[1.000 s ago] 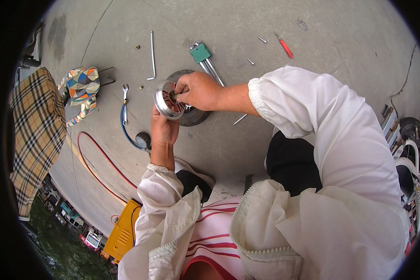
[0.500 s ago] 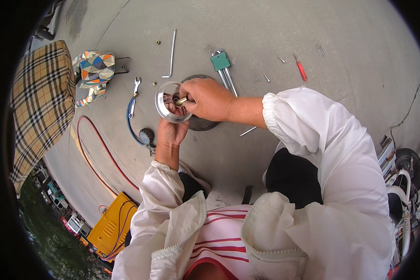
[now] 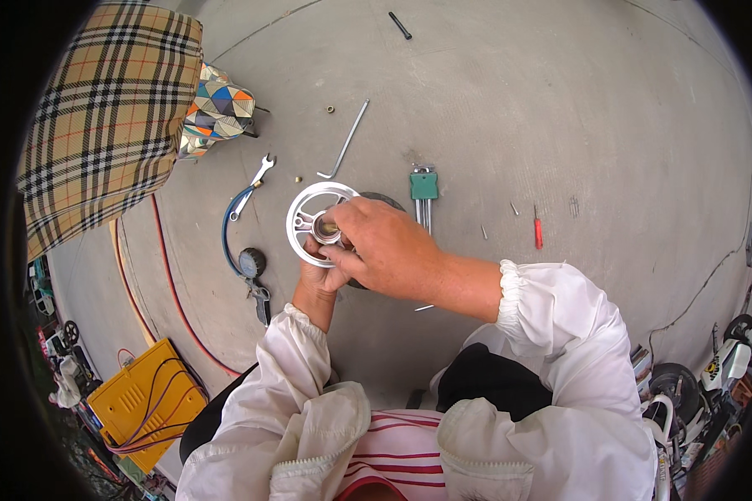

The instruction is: The person assembles a small wheel by inserting a bearing into the hub, placing a red plastic cover, and tightening the axle nut with an Allen key. The person then flips the wheel and secures the opposite side with a nut and washer.

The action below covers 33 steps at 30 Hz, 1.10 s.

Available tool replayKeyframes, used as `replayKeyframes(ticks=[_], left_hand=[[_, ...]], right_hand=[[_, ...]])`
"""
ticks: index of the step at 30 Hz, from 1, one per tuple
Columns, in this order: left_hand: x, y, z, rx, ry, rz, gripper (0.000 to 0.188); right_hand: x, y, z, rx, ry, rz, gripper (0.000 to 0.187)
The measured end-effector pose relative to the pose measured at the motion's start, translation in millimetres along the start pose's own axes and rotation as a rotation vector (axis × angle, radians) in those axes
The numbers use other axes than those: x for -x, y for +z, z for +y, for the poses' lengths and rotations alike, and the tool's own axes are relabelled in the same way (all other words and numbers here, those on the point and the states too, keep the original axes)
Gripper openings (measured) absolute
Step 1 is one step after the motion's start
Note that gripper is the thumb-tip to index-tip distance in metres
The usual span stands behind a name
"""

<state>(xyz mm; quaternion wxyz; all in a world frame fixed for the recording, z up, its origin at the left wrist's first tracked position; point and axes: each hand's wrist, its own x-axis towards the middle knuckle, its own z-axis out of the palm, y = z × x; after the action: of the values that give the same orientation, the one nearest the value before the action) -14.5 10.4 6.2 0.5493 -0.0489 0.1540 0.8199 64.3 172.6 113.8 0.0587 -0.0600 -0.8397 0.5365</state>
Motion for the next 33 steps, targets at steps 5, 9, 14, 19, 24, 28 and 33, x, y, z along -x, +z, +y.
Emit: replayKeyframes(ticks=[5,9,14,19,24,28,33], left_hand=[[-16,5,22,0.197,0.013,-0.185,0.07],[-31,13,40,0.2,0.015,-0.252,0.062],[2,-6,54,0.166,0.075,-0.188,0.07],[38,-31,46,0.212,0.065,-0.107,0.066],[40,-23,32,0.165,0.128,0.06,0.076],[30,-20,27,0.188,0.126,0.08,0.075],[10,-3,9,0.125,0.03,0.022,0.066]], right_hand=[[-66,-45,28,0.093,0.007,0.242,0.033],[-144,-77,168,0.604,0.137,0.297,0.042],[-226,-80,242,0.798,0.459,0.151,0.059],[-264,-80,286,0.959,0.426,0.211,0.048],[-219,-76,278,1.054,0.244,0.218,0.018],[-143,-74,248,0.188,0.639,0.27,0.027],[-17,-72,122,-1.022,0.743,-0.061,0.037]])
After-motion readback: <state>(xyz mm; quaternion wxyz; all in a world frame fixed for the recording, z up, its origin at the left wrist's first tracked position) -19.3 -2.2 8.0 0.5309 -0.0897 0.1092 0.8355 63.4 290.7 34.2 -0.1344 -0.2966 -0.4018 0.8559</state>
